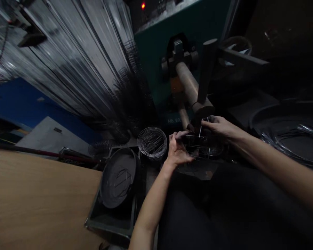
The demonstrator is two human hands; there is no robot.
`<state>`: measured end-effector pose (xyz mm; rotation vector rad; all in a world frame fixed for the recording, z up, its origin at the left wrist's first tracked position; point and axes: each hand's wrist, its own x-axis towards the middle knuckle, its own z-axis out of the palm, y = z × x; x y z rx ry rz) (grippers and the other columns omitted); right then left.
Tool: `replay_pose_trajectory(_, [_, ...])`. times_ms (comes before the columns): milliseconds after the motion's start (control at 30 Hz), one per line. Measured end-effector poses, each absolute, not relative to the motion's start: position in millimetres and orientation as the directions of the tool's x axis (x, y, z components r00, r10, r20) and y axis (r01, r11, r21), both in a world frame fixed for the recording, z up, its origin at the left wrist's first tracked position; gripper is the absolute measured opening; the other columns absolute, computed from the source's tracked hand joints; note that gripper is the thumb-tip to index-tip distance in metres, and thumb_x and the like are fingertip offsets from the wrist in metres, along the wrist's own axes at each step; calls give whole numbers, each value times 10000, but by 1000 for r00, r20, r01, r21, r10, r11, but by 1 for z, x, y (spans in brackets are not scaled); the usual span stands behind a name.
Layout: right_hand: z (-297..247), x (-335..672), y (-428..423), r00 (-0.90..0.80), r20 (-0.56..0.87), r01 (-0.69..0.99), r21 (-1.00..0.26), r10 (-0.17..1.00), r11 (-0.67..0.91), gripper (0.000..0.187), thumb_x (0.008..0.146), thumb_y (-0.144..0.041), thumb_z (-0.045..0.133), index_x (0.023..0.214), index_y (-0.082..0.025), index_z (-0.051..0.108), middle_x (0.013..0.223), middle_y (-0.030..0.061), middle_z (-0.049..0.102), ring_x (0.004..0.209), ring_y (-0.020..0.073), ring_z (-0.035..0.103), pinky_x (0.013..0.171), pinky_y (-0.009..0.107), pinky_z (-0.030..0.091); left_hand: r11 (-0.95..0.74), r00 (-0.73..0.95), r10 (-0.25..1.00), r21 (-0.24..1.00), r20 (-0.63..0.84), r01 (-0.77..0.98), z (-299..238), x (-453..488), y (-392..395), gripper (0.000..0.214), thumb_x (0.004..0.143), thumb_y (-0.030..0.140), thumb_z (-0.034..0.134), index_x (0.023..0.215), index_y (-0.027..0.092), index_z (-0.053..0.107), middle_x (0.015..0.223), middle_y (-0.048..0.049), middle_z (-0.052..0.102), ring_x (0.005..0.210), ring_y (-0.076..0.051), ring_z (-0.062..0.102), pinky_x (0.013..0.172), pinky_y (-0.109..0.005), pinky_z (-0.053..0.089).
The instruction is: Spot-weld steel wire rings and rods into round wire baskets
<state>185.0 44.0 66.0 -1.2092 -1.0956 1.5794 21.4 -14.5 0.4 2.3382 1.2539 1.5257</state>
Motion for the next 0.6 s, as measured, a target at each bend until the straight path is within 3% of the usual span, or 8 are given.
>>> replay_pose_trajectory(167, [78, 179, 45, -71, -341, -98, -933, 937, -347, 207, 811, -168, 694, 753, -150, 496, 426, -76, 378, 322, 26, 300, 321, 120, 236, -658, 163, 673, 483, 721, 578, 1, 19, -5, 806, 566, 348, 777, 1224, 210, 333, 1101, -82, 579, 941, -225, 590, 888, -457, 466])
replay_pose_trajectory(433, [68, 178, 57, -60, -274, -110, -954, 960, -279, 165, 779, -81, 694, 744, -117, 537, 521, -32, 497, 405, 43, 432, 372, 128, 327, -633, 173, 711, 515, 681, 578, -1, 14, 0, 850, 564, 352, 794, 1264, 193, 338, 1161, -112, 567, 987, -244, 584, 881, -462, 479])
replay_pose_trajectory(600, [61, 176, 57, -52, -265, -131, -954, 963, -270, 218, 813, -82, 658, 671, -125, 499, 458, -56, 408, 375, 19, 335, 354, 114, 260, -645, 186, 719, 545, 669, 535, -4, 13, 3, 813, 602, 312, 772, 1268, 227, 314, 1023, -63, 588, 920, -225, 592, 860, -448, 477])
